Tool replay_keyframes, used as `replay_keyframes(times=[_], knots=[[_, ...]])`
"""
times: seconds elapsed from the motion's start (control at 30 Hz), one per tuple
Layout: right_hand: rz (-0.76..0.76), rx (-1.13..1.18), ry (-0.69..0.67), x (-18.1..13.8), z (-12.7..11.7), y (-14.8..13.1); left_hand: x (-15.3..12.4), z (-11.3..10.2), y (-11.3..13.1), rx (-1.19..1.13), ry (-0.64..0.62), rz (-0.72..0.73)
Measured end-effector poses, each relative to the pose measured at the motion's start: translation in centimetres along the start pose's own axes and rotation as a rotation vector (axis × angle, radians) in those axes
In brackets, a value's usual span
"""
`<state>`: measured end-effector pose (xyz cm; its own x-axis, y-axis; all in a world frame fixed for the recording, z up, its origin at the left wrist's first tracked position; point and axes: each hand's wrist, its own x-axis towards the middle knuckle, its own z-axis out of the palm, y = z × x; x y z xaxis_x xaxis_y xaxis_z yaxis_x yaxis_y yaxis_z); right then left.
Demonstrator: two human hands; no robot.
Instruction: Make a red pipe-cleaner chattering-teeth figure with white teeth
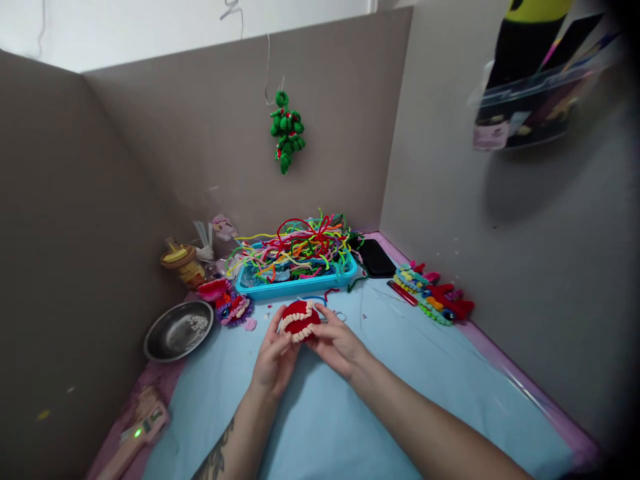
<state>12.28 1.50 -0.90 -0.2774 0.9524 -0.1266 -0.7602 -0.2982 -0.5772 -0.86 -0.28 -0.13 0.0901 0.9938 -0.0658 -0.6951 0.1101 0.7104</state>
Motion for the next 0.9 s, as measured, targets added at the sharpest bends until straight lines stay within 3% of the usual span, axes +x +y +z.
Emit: replay_keyframes(times=[0.2, 0.33, 0.9], knots=[[0.017, 0.142, 0.07, 0.0, 0.4, -0.3, -0.6, 0.7, -0.2, 0.061, -0.07, 0.022], [-0.007, 0.17, 0.073, 0.0, 0.3, -0.5, -0.6, 0.6, -0.6, 0.101, -0.044, 0.022], [-0.047, 0.086, 0.145, -0.1, 0.2, -0.3, -0.4, -0.1, -0.7, 0.038, -0.018, -0.017]])
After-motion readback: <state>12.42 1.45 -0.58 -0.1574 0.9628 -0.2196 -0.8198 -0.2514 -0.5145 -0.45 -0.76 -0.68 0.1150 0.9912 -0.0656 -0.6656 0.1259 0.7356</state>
